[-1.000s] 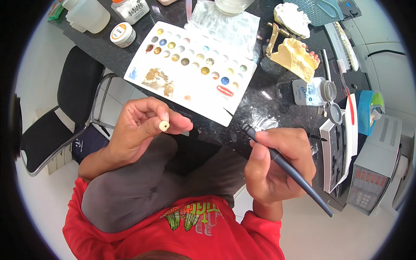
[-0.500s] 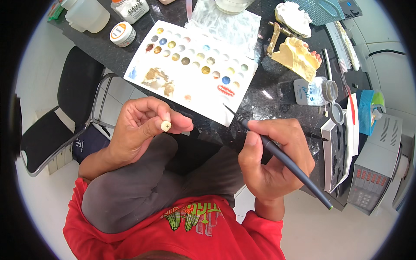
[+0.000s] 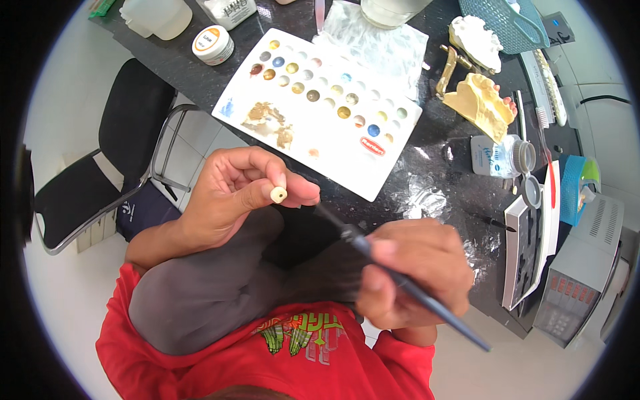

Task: The person applies stain to a dental crown using a fine brush, repeatedly dipping the brush into various pigments on a palette and brushing the crown held in their hand.

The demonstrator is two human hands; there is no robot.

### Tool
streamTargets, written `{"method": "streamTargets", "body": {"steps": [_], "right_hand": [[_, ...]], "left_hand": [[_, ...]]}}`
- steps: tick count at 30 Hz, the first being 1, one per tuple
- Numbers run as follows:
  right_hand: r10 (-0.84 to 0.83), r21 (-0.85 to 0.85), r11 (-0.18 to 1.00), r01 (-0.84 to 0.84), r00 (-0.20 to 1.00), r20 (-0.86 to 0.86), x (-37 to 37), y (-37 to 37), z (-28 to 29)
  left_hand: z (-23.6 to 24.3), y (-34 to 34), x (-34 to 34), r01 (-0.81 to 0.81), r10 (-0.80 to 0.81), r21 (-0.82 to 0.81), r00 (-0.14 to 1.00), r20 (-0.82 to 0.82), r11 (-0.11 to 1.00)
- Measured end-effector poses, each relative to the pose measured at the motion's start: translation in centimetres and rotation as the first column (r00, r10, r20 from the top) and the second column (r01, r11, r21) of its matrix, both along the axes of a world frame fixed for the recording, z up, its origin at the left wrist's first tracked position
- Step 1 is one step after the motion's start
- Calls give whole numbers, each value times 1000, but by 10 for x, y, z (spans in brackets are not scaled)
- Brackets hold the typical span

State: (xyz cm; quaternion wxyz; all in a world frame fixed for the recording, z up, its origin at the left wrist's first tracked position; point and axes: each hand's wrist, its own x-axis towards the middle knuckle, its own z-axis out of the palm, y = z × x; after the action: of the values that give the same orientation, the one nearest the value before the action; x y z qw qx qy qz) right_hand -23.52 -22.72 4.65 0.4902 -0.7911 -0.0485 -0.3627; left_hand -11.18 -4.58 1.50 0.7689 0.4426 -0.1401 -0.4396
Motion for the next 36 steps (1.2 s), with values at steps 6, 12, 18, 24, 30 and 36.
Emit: {"method": "streamTargets", "body": {"steps": [6, 12, 18, 24, 30, 36], "right_hand": [[99, -28, 995, -100, 994, -45, 9, 12, 1], [81, -22, 996, -83, 995, -53, 10, 12, -1], [65, -6, 998, -66, 997, -38, 9, 13, -3], [70, -31, 997, -72, 996, -56, 8, 12, 0], [98, -24, 995, -99, 993, -66, 8, 11, 0], [18, 36, 999, -15, 997, -69, 8, 2, 7]], "left_hand": [[0, 2, 1, 14, -15, -1, 998, -62, 1000], [0, 2, 2, 22, -22, -3, 997, -69, 1000], [1, 2, 1, 24, -25, -3, 996, -82, 1000], [2, 2, 1, 23, -23, -3, 996, -86, 1000], [1, 3, 2, 22, -23, -3, 996, -83, 1000], [1, 3, 2, 26, -27, -13, 998, -59, 1000]]}}
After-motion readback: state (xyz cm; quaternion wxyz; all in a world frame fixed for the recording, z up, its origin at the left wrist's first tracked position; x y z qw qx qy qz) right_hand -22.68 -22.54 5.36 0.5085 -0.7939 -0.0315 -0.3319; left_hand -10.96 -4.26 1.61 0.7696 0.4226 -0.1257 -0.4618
